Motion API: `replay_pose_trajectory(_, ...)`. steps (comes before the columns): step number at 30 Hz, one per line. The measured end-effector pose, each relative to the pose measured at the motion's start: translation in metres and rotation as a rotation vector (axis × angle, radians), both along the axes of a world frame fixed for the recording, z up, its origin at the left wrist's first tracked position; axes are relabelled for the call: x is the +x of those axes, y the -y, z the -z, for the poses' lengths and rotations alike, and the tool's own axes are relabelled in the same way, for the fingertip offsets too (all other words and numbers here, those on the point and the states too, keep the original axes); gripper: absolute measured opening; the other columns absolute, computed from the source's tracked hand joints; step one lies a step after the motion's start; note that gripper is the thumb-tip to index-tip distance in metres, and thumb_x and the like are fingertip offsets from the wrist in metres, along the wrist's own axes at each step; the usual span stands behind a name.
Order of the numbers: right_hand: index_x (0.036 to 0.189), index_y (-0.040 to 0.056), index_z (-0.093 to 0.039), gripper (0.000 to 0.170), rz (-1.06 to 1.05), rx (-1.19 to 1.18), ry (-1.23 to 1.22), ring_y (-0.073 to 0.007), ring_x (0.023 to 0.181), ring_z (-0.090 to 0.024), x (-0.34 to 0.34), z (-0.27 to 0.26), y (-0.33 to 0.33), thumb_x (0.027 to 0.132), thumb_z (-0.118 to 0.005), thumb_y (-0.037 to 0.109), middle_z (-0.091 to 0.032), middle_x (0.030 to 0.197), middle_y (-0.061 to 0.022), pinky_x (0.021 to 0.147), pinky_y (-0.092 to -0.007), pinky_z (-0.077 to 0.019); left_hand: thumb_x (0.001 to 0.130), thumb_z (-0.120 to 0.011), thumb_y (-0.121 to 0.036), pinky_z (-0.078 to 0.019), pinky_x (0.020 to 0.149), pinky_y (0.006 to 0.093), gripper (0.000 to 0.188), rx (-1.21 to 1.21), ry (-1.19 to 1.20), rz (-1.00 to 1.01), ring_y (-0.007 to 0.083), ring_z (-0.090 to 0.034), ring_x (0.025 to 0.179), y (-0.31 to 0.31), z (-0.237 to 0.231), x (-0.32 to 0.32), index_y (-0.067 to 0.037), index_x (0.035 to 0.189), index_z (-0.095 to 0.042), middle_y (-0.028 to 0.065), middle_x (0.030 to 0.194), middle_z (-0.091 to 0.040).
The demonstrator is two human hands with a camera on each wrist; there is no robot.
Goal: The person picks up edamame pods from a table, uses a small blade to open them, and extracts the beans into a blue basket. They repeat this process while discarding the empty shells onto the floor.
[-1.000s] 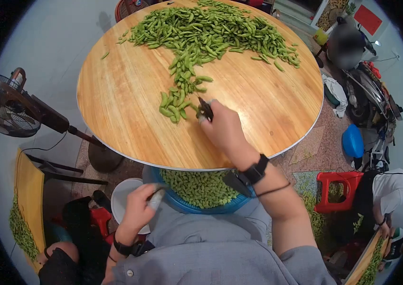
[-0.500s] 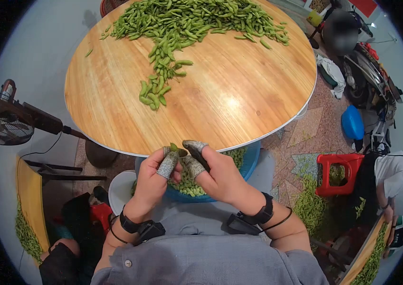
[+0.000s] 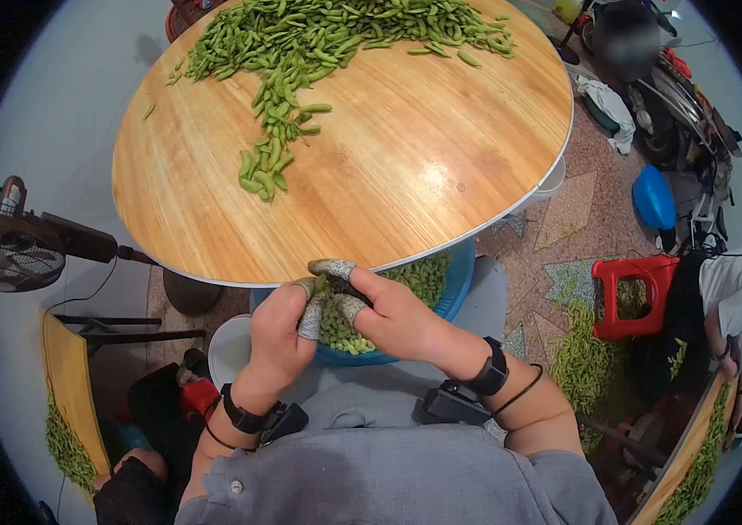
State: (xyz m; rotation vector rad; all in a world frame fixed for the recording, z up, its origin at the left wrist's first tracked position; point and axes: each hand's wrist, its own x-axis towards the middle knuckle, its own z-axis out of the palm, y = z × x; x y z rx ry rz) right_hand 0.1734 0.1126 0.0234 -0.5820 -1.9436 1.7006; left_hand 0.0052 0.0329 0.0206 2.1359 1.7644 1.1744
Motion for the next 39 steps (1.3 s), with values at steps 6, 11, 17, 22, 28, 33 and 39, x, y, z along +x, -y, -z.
replay_pose_trajectory(6, 0.126, 0.0159, -0.045, 0.037, -0.174, -1.062, 0.031, -0.0021, 0.051, -0.028, 0.010, -0.031, 0.002, 0.091, -0.038, 0.008, -0.038, 0.068, 0.0057, 0.044, -0.0167, -0.0243, 0.086, -0.064, -0.015, -0.0460, 0.055, 0.0284, 0.020, -0.744, 1.452, 0.234, 0.0115, -0.054, 0.059, 0.010, -0.001, -0.016, 0.002, 0.096, -0.058, 0.0007, 0.069, -0.056)
replay_pose_trajectory(11, 0.119, 0.0146, -0.046, 0.030, -0.117, -0.945, 0.147, -0.0034, 0.051, -0.030, 0.014, -0.035, 0.005, 0.091, -0.037, 0.011, -0.038, 0.067, 0.0055, 0.045, -0.0192, -0.0292, 0.082, -0.068, -0.015, -0.0453, 0.053, 0.0292, 0.021, -0.435, 0.651, 0.095, 0.0145, -0.054, 0.056, 0.003, -0.001, -0.009, 0.001, 0.093, -0.058, 0.0017, 0.066, -0.056)
replay_pose_trajectory(17, 0.120, 0.0099, -0.046, 0.031, -0.038, -0.622, 0.228, -0.0064, 0.054, -0.041, 0.021, -0.028, 0.009, 0.089, -0.039, 0.012, -0.047, 0.070, 0.0020, 0.047, -0.0232, -0.0376, 0.073, -0.065, -0.007, -0.0460, 0.056, 0.0371, 0.018, -0.097, -0.127, 0.083, 0.0358, -0.055, 0.065, -0.001, -0.005, 0.000, -0.001, 0.086, -0.053, 0.0165, 0.068, -0.052)
replay_pose_trajectory(22, 0.120, 0.0075, -0.048, 0.033, 0.008, -0.601, 0.167, -0.0066, 0.053, -0.044, 0.026, -0.015, 0.015, 0.088, -0.041, 0.010, -0.048, 0.070, 0.0015, 0.046, -0.0239, -0.0381, 0.092, -0.051, -0.013, -0.0406, 0.052, 0.0286, 0.010, -0.688, 1.016, -0.004, 0.0153, -0.044, 0.053, 0.006, 0.002, 0.015, -0.004, 0.089, -0.051, 0.0041, 0.065, -0.046)
replay_pose_trajectory(28, 0.113, 0.0036, -0.054, 0.026, -0.006, -0.773, 0.141, -0.0059, 0.063, -0.048, 0.041, -0.002, 0.010, 0.088, -0.051, 0.012, -0.054, 0.073, 0.0006, 0.053, -0.0238, -0.0407, 0.095, -0.046, -0.010, -0.0399, 0.055, 0.0243, 0.009, -0.806, 1.201, 0.241, 0.0083, -0.042, 0.059, 0.013, 0.007, 0.015, -0.004, 0.100, -0.051, -0.0007, 0.067, -0.043)
replay_pose_trajectory(33, 0.094, 0.0013, -0.060, 0.025, 0.131, -0.093, 0.195, -0.0121, 0.062, -0.051, 0.036, 0.024, 0.006, 0.080, -0.067, 0.020, -0.060, 0.072, -0.0074, 0.059, -0.0294, -0.0456, 0.095, -0.045, -0.009, -0.0417, 0.058, 0.0247, 0.008, -0.931, 0.942, 0.409, 0.0090, -0.042, 0.059, 0.017, 0.009, 0.017, -0.002, 0.094, -0.050, -0.0016, 0.069, -0.043)
replay_pose_trajectory(39, 0.090, 0.0002, -0.057, 0.023, 0.059, 0.188, 0.429, -0.0374, 0.072, -0.061, 0.033, 0.017, 0.013, 0.072, -0.064, 0.012, -0.061, 0.078, -0.0176, 0.062, -0.0392, -0.0485, 0.084, -0.046, -0.001, -0.0422, 0.054, 0.0292, 0.005, -1.008, 1.052, 0.266, 0.0147, -0.052, 0.059, 0.030, 0.016, 0.008, -0.001, 0.086, -0.051, 0.0044, 0.065, -0.052)
